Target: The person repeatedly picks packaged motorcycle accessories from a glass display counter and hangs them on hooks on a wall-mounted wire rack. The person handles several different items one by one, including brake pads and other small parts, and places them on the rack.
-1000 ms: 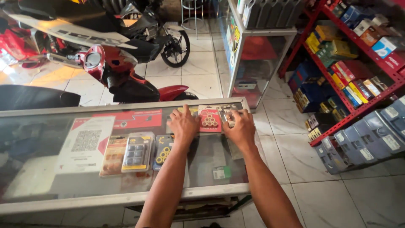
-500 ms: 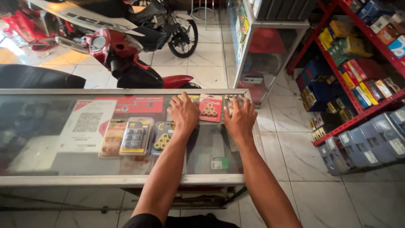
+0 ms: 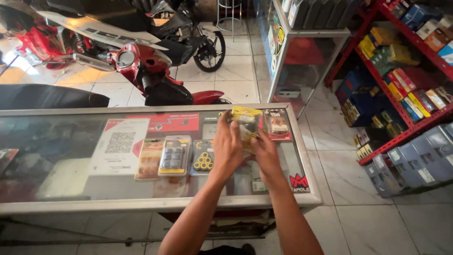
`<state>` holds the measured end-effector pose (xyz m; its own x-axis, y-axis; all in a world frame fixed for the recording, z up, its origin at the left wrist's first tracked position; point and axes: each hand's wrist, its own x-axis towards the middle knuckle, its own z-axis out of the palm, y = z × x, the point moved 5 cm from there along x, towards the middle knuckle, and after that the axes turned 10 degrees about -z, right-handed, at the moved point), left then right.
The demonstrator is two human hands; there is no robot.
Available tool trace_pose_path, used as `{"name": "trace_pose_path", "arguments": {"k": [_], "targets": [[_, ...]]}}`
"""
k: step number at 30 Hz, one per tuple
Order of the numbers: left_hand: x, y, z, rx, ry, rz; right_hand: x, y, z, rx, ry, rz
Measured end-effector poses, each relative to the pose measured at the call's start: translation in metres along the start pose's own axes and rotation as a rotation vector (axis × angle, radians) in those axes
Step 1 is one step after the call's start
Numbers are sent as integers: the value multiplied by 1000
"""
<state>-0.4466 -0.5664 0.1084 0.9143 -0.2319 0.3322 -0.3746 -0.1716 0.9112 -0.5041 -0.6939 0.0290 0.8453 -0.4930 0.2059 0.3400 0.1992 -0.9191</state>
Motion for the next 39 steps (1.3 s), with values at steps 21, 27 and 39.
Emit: {"name": "trace_pose_path", "arguments": {"k": [21,27,39], "targets": [[-84,-48,-31,-630,-697,-449,-221,-31,50,-73,275,-93],[-130,-11,-5,-637,-982,-422,-279,-38,33,-84,613,-184],[-234,20,53,-406,-964,-177,-349,-81,-42,-86,714,-413]]}}
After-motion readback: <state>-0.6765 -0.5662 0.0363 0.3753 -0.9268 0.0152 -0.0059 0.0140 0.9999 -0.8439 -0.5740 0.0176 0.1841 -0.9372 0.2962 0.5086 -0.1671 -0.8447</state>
